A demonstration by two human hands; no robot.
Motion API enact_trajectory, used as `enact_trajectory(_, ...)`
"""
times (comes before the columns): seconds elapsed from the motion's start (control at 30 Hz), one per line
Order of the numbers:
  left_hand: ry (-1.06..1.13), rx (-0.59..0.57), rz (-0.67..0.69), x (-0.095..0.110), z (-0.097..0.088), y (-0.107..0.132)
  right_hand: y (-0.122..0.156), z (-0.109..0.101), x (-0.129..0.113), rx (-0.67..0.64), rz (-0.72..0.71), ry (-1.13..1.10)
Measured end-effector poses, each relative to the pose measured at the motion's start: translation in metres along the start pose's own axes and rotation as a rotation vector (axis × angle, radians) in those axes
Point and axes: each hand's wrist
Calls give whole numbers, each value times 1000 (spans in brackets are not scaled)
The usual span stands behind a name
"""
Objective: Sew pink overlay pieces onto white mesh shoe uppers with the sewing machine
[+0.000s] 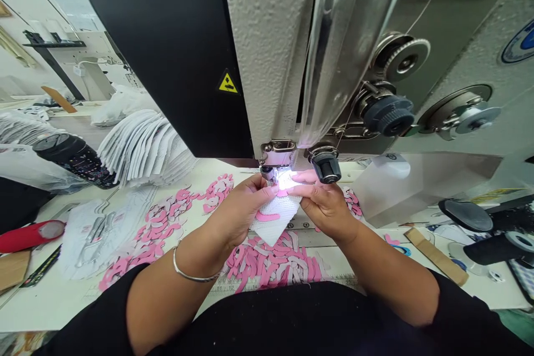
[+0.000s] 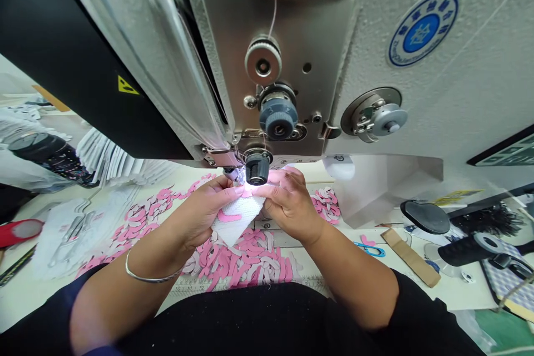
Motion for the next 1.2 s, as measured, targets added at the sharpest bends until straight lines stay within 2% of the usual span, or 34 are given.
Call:
enact_trajectory(0.17, -23, 43, 43, -4, 10, 7, -5, -6, 8, -57, 32, -8)
enact_trajectory(0.3, -81, 42, 80, -6, 10, 7, -5, -6, 11, -68, 78, -37)
enact_trajectory(0.6, -46, 35, 23, -7, 6, 2, -4, -2, 13, -27, 86, -91)
enact_trajectory(0.8, -51, 13, 47, -10, 4, 1, -4, -4, 11, -59, 86, -115)
enact_trajectory(1.2, 6, 64, 14, -3, 9, 3, -4, -3, 7, -40, 70, -91)
Point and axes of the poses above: each hand's wrist, its own y-axis away from the middle knuckle, its own z-axis out of the palm, x = y × z, and after that the axes turned 2 degrees about y, right-handed
